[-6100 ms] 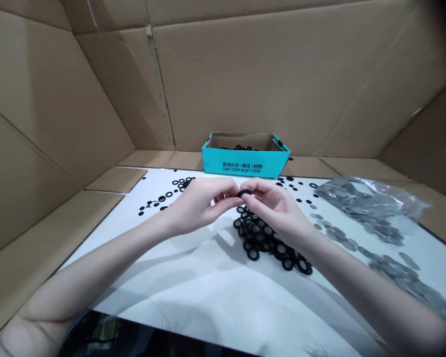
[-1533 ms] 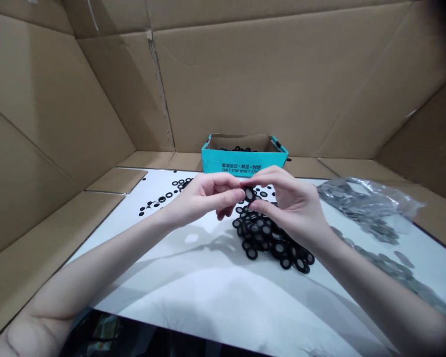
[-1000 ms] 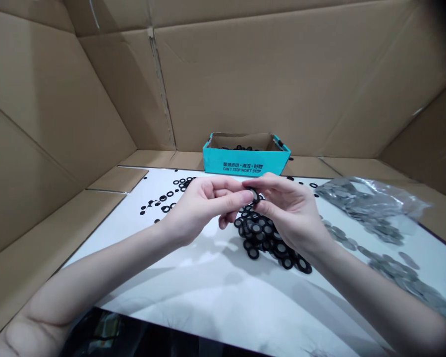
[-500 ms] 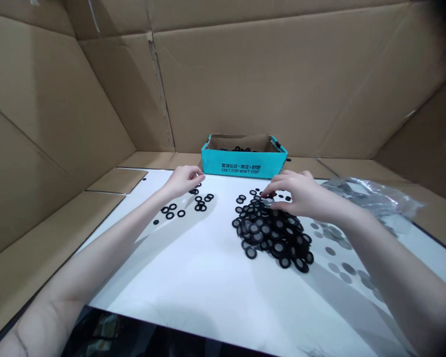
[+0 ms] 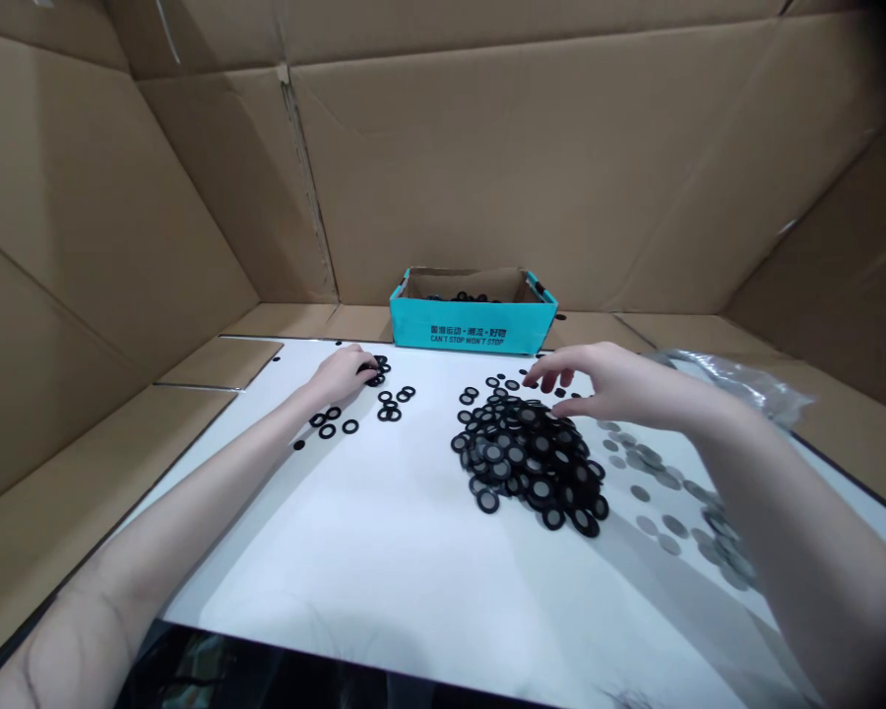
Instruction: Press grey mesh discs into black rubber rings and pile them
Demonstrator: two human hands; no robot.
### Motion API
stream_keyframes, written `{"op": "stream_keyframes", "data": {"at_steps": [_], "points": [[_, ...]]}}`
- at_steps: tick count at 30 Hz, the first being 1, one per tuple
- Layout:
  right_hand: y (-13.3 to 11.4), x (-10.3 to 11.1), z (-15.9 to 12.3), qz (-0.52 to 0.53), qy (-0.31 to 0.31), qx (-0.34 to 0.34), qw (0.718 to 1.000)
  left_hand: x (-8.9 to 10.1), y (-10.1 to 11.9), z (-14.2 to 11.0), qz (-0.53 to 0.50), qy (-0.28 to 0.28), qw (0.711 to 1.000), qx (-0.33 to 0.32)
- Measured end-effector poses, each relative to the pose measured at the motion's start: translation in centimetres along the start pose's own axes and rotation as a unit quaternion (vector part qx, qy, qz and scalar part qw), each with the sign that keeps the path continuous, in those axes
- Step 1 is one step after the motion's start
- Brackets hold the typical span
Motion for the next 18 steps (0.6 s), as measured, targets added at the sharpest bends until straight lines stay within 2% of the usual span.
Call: {"op": "stream_keyframes", "data": {"at_steps": [5,14,18], "points": [[2.3,0.5,-0.7,0.007,0.028,-0.042,0.999,-0.2,-0.8,0.4,0.007,0.005,1.000,0.012],[14.5,-1.1,-5.1,-0.054,0.090,-0.206,0.973,-0.2,-1.4,0.7,-0.004,0.014,0.999,0.035],[17.9,-2.0,-6.0,-0.040,0.108,-0.248,0.962,0.2,-1.1,0.6,-0.013,0.016,0.999,0.034]]}}
Point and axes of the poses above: each hand's wrist, its own z-axis towards the middle knuckle, its own x-axis out of the back of the hand, y = z × x, the point moved 9 cm from there along z, towards the middle knuckle, and after that the axes turned 10 degrees about z, right-handed, at the moved point
